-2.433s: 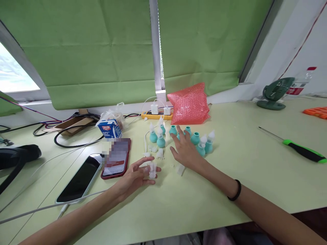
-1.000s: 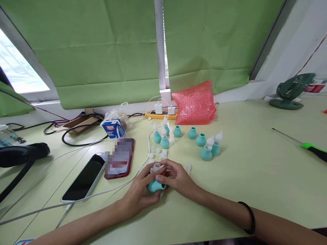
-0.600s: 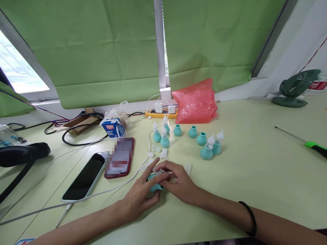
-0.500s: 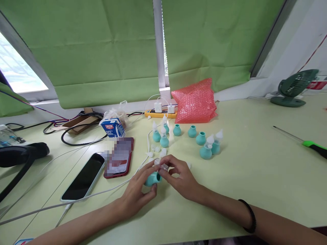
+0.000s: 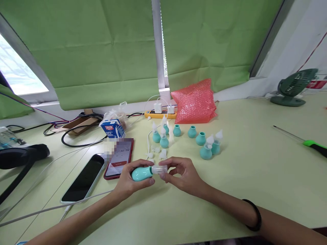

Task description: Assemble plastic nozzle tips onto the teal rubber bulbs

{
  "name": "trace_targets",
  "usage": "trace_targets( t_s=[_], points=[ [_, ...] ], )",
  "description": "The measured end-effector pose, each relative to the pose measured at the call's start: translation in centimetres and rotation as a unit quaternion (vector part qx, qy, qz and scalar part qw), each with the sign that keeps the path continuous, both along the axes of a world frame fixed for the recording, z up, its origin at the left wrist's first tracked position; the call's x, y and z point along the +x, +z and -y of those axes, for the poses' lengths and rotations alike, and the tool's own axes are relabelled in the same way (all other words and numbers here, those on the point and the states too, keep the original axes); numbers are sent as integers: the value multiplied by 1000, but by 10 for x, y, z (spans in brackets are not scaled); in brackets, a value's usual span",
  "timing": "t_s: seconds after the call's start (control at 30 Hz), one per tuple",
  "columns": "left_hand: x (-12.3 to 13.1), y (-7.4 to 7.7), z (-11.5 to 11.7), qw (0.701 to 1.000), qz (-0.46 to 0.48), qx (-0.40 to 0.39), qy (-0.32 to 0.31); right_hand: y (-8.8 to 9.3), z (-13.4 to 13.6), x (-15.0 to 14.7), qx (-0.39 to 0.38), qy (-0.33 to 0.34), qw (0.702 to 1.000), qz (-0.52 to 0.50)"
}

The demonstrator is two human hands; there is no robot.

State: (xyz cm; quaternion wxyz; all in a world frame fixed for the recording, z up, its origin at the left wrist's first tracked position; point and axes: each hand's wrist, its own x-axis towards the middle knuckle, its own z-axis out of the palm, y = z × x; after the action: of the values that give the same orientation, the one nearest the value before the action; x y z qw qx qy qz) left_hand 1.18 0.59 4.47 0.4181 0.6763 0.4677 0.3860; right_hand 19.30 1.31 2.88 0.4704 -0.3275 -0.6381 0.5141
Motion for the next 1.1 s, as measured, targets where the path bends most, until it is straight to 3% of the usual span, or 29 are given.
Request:
trace_targets(
  t_s=[0.13,0.23,0.37,0.47,0.57,0.77,0.93,1.1],
  points=[
    [1,-2,0,999,-8,-43,-4,-3,-1,3,38,14,998,55],
    [0,-4,-1,998,-7,-58,-15,-5,-2,6,135,9,986,99],
    [-1,-8,-3,998,-29,-51,-27,-6,-5,10,303,18,938,166],
    [-1,-12,-4,998,-47,-25,-32,-6,-6,11,352,26,913,206],
    [0,-14,-3,996,-74,33,-44,-8,-4,10,295,26,937,188],
    [0,-14,0,983,-123,125,-50,-11,-2,3,83,50,991,94],
    [0,-13,2,968,-145,192,-69,-9,-5,3,-60,129,989,35],
    [1,-11,2,957,-175,211,-92,-8,-4,2,-101,166,980,32]
  ],
)
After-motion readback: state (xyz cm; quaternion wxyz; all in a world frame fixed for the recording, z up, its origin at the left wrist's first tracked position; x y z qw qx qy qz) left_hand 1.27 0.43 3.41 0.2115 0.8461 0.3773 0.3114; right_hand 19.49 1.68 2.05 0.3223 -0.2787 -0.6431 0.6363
